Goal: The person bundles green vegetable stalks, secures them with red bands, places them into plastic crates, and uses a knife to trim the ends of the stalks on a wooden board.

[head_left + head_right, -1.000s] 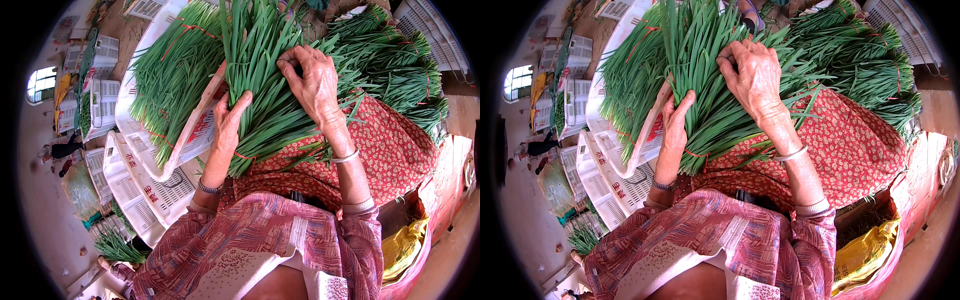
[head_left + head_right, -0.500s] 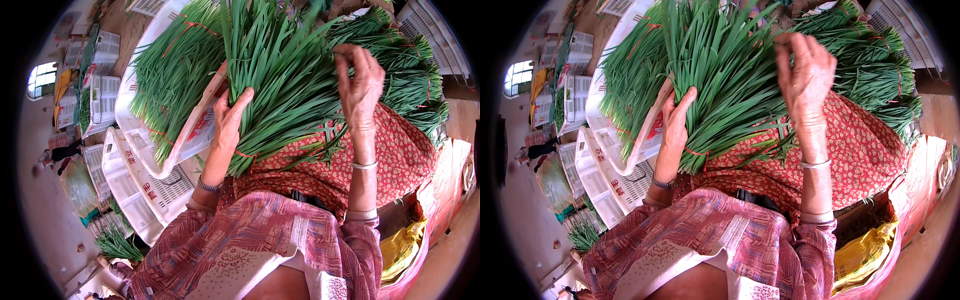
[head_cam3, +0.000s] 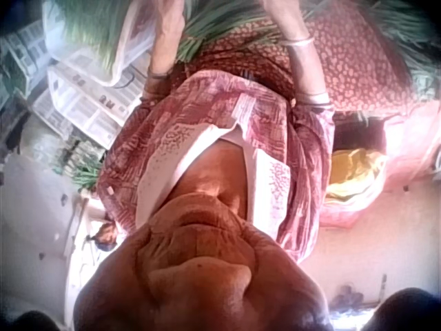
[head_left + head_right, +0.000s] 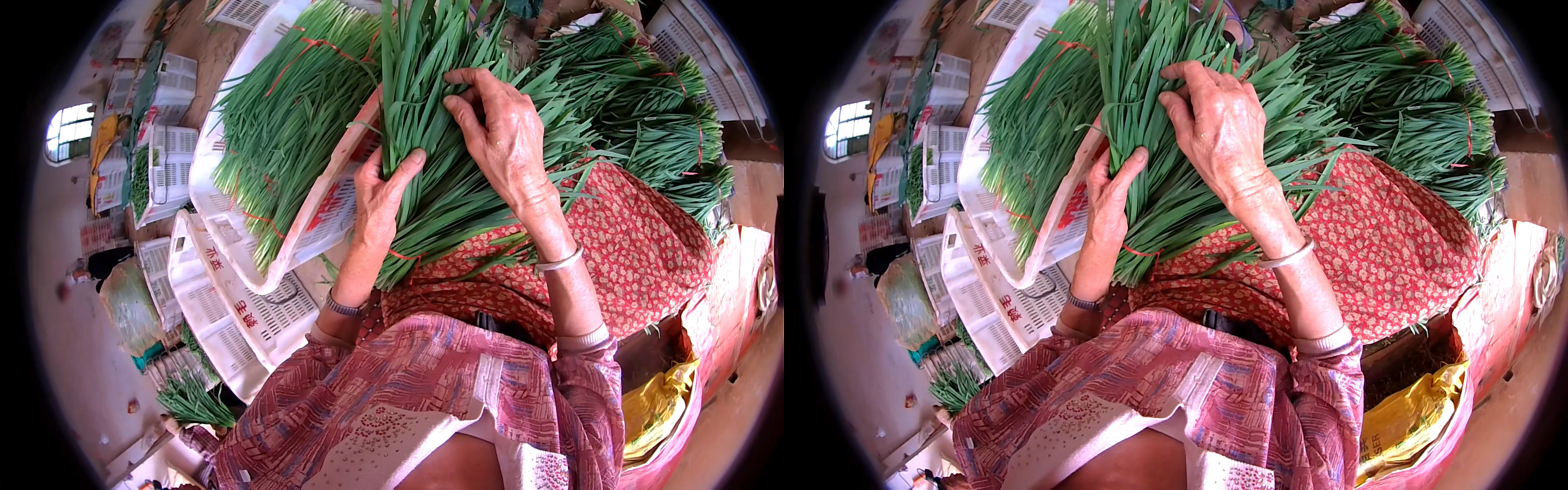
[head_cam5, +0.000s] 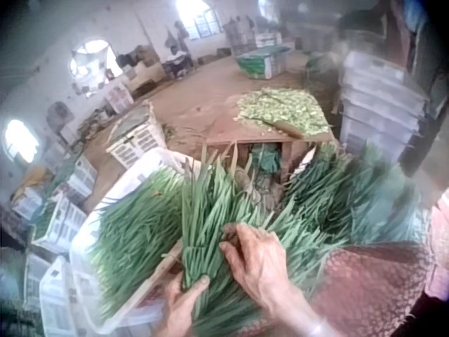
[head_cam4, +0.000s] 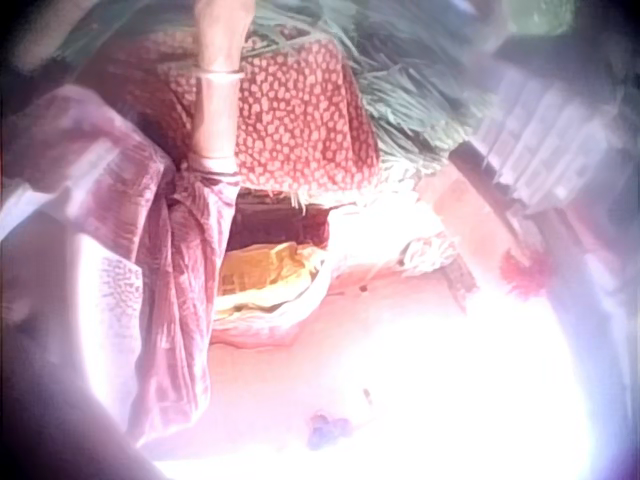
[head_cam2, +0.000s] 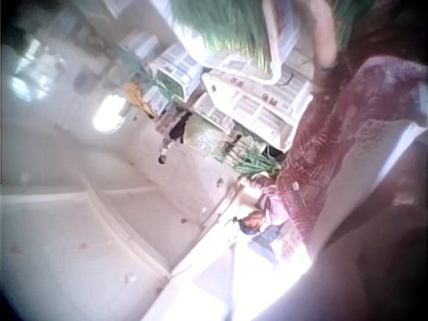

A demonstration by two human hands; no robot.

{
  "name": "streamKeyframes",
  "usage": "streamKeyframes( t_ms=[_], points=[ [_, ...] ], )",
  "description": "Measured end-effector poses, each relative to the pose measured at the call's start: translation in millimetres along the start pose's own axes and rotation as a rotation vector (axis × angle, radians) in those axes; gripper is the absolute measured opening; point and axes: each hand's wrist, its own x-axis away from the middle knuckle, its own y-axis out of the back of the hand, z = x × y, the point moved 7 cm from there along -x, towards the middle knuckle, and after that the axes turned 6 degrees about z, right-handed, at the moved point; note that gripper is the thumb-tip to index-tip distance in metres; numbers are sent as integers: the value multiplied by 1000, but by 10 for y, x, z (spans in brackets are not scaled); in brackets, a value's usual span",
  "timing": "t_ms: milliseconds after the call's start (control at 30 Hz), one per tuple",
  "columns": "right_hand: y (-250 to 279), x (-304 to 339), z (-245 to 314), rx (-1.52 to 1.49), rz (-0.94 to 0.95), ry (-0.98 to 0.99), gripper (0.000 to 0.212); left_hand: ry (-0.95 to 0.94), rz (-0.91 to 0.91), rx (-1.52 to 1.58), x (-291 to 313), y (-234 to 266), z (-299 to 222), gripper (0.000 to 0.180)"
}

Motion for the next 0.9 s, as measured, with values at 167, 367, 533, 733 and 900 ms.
streamKeyframes(
  t_ms=[167, 367, 533, 733, 900],
  points=[
    [-27, -11, -101, 49, 43, -99, 21, 16, 7, 7, -9, 30, 45, 27],
    [-68, -7, -136, -15, 62, -127, 15, 20, 11, 8, -21, 51, 66, 27],
    [-58, 38, -135, -173, -51, -87, 10, 64, -20, 53, -35, 62, 104, 28],
    [370, 63, -921, -960, -432, -395, 22, 56, -14, 43, -50, 68, 135, 33],
    [1018, 136, -264, -223, -379, -113, 60, -226, 240, -304, -263, 174, -163, 39]
  ],
)
